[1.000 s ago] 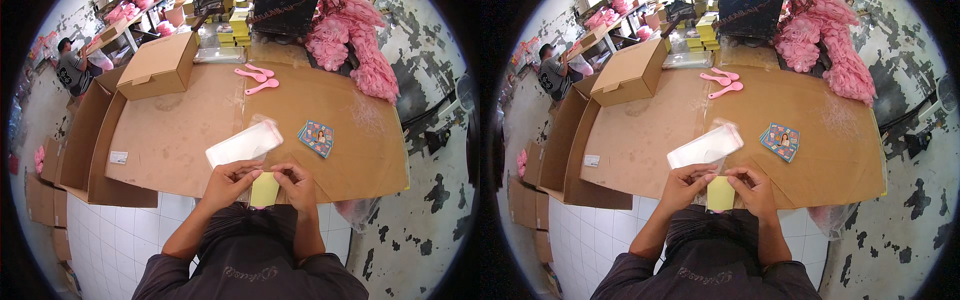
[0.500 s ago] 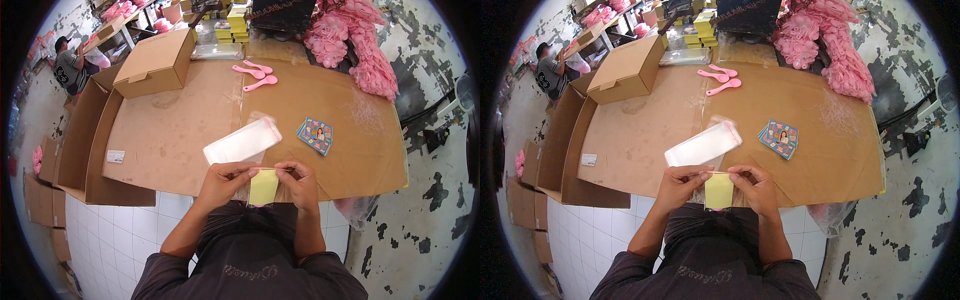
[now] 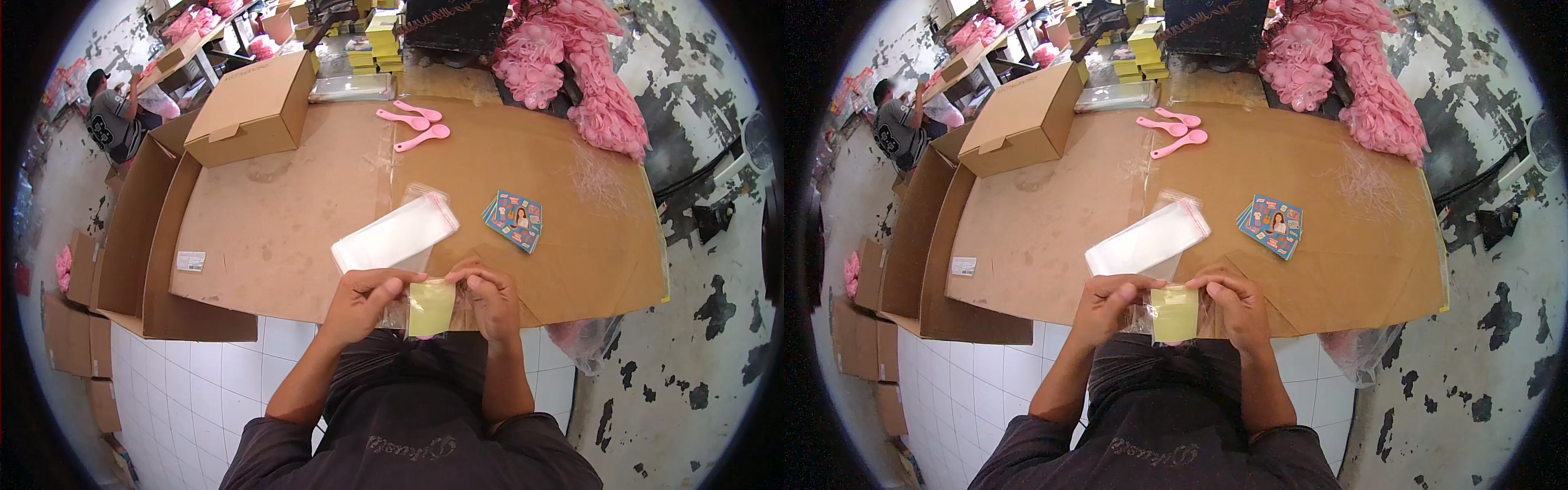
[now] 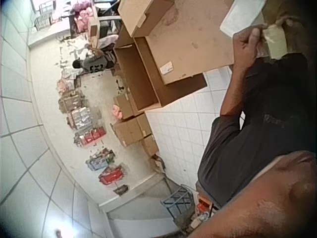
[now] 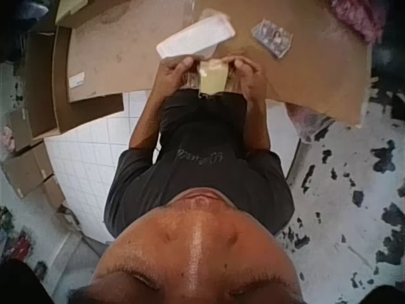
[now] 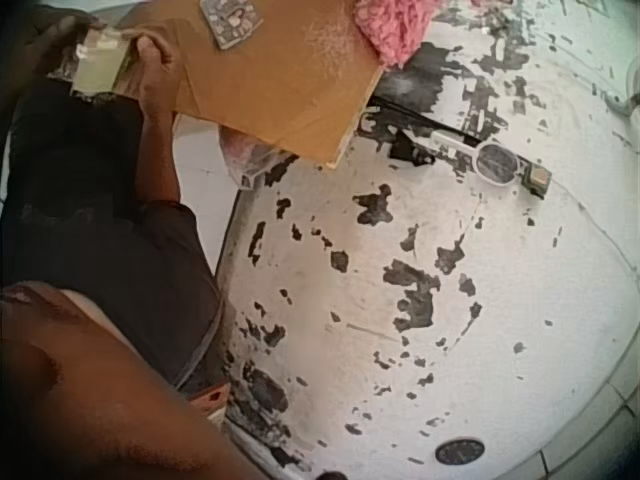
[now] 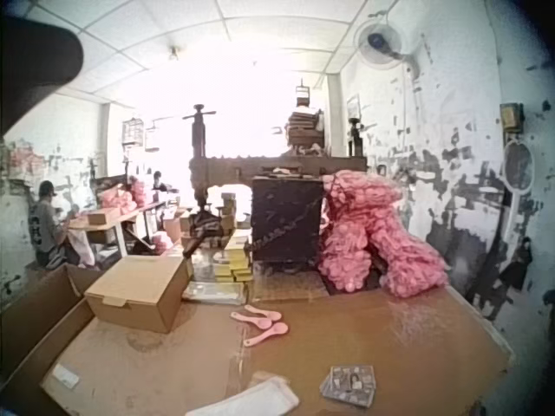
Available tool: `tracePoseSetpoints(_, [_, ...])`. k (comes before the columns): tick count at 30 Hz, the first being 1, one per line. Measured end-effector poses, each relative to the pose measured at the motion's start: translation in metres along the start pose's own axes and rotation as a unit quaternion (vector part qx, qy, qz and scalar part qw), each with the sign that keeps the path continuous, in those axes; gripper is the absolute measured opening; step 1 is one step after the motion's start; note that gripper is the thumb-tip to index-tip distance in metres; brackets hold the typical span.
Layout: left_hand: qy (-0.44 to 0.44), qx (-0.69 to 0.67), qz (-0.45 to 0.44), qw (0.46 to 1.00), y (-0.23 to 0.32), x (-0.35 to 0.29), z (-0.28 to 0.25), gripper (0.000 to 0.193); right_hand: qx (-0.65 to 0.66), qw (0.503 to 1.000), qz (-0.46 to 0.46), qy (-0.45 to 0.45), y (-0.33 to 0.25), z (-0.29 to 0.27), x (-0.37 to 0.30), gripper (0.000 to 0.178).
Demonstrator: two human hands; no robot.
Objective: The person repeatedly picks up small plastic bags, inserts a pink plastic spoon and a small card into each bag, and places the sealed bags on the table. The process is repeated for multiple units throughout the clip.
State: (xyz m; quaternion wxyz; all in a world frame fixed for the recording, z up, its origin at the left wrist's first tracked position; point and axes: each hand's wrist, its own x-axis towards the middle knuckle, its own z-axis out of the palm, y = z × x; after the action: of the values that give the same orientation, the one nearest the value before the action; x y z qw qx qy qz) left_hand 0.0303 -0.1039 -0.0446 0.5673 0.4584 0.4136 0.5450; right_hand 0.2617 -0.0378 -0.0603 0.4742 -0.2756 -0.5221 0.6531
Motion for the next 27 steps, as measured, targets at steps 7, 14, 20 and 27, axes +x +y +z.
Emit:
tracePoseSetpoints(7, [0.039, 0.067, -0.015, 0.997, 0.006, 0.002, 0.007, 0.022, -0.047, 0.999, 0.022, -0.014, -0.005, 0.005, 0.001, 0.014])
tracePoseSetpoints(14, [0.046, 0.062, -0.025, 0.997, 0.003, 0.003, 0.005, 0.025, -0.084, 0.996, 0.019, -0.009, -0.004, 0.005, 0.001, 0.014])
tracePoseSetpoints(20, [0.028, 0.086, -0.072, 0.993, 0.016, -0.001, 0.004, 0.027, -0.110, 0.993, 0.031, 0.008, -0.004, 0.007, 0.000, 0.014])
tracePoseSetpoints(27, [0.055, 0.060, -0.029, 0.996, 0.015, -0.001, 0.001, 0.026, -0.104, 0.993, -0.053, 0.029, -0.015, 0.023, 0.000, 0.027])
